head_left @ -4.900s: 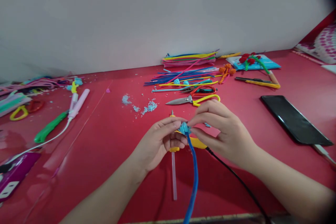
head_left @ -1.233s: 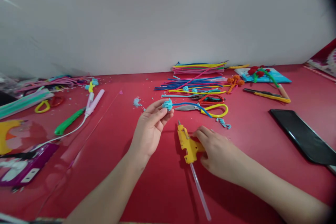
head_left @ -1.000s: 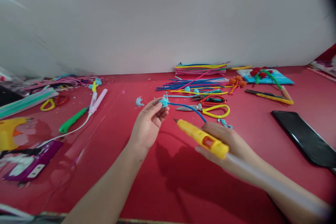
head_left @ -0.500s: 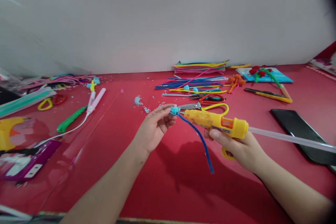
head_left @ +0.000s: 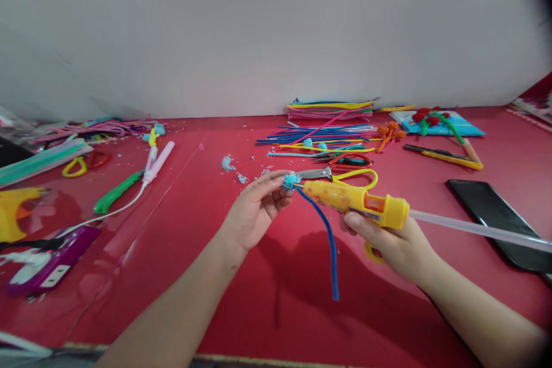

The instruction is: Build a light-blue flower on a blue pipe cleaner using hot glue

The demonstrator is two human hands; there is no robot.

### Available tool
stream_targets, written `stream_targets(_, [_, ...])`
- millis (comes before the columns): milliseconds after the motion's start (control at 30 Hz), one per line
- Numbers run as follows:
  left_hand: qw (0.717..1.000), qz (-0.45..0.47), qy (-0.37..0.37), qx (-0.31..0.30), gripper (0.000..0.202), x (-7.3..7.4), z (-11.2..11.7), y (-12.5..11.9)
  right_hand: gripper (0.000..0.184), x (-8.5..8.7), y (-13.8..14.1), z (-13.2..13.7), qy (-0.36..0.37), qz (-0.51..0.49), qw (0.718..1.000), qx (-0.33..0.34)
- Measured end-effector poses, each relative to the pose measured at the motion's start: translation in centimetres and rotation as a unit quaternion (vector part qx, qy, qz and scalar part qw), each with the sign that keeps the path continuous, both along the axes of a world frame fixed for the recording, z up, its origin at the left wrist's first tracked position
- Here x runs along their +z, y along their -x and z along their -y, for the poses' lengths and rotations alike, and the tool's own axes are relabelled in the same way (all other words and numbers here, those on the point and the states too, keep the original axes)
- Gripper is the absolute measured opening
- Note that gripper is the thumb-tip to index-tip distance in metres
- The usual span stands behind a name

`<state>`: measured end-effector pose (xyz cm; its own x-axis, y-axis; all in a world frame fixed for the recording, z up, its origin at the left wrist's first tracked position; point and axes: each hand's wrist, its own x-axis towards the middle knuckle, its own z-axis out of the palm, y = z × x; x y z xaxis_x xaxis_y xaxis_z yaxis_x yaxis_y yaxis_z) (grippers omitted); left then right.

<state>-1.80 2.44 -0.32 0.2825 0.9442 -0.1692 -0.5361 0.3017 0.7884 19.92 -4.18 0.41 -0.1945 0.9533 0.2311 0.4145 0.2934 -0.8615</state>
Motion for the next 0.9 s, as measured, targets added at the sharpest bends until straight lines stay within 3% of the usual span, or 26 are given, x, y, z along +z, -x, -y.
stream_targets(900, [1.0,0.012,0.017,0.005,0.011,0.24,0.16,0.02,0.034,1.04,0.76,0.05,0.027,-0.025,0.999,-0.026])
